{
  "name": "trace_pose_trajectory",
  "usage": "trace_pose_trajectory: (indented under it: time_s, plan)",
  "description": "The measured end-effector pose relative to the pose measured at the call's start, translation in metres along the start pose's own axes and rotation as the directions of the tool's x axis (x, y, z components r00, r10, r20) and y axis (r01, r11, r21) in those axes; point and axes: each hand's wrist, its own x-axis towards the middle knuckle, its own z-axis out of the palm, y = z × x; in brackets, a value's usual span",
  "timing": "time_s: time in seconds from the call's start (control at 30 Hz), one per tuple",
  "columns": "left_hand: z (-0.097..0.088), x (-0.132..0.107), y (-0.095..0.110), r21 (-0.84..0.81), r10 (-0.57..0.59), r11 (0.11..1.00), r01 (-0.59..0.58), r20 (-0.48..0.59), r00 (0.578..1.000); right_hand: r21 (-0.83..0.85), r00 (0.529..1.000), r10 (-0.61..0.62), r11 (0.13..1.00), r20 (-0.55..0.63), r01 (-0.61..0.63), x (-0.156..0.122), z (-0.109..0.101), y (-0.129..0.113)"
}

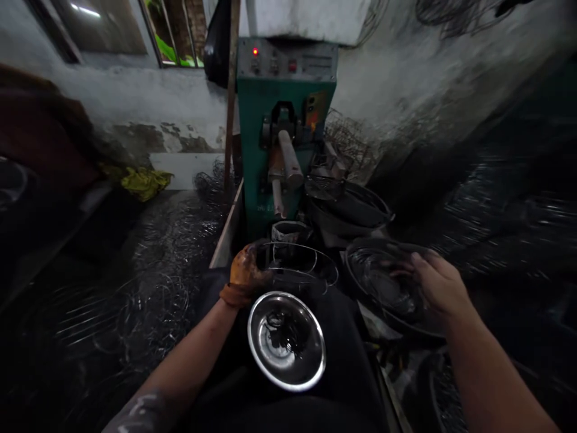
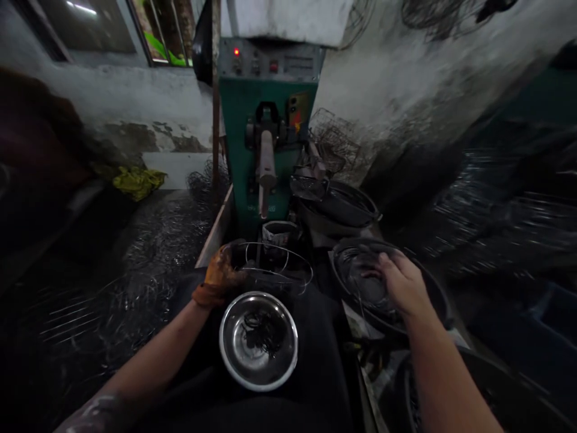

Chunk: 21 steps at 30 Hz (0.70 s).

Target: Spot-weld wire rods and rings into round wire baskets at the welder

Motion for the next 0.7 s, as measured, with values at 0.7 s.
trace_pose_trajectory:
  time_s: [0.7]
  plan:
    - [-0.025,-0.007,-0.026,0.031,-0.059,0.998,0.060,-0.011,0.998,-0.850,0.853,-0.352,0.226,0.385,0.477,0.102,0.017,-0.051]
